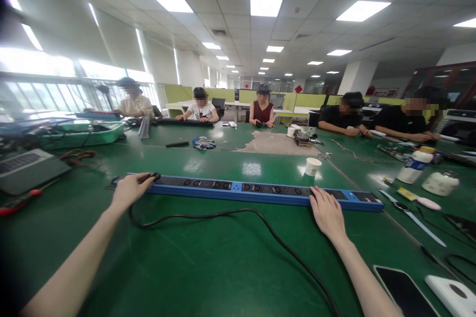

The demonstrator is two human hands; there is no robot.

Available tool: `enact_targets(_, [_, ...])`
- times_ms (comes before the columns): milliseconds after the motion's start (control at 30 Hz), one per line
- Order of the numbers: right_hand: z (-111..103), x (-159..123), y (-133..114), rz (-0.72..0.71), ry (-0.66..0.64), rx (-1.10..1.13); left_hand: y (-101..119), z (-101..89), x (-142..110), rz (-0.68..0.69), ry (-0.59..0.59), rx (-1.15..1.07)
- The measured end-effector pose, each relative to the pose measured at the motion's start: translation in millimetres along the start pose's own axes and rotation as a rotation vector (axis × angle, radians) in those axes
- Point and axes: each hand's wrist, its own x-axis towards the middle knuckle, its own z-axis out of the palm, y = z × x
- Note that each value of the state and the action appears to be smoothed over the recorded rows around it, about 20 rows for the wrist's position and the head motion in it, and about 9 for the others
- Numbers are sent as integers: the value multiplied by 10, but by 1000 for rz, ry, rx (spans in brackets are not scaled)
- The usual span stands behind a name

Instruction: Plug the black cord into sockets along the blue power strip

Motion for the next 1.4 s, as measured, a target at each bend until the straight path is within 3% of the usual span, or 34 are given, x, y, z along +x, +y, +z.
enact_targets(133, [46,11,-7,-17,22,-32,70,124,-81,-71,69,60])
enact_targets(333, [-4,-9,-41,-20,35,-38,127,182,-78,-81,44,123])
enact_targets(700, [-83,-13,-135,-15,58,-16,177,18,65,-79,-46,171])
enact_targets(967, [-122,-23,-164,-11,67,-9,70,33,31,45,-47,167])
enact_targets(1100, [-132,-32,-163,-15,63,-13,166,36,-75,91,-11,206])
enact_targets(1200, [-127,-33,-154,-19,63,-11,317,-71,-164,94,90,215])
enact_targets(1300, [-105,-27,-139,-20,60,-8,419,-335,-163,73,216,191])
enact_targets(1400, [-82,-20,-126,-14,58,-13,435,-627,-83,38,203,114])
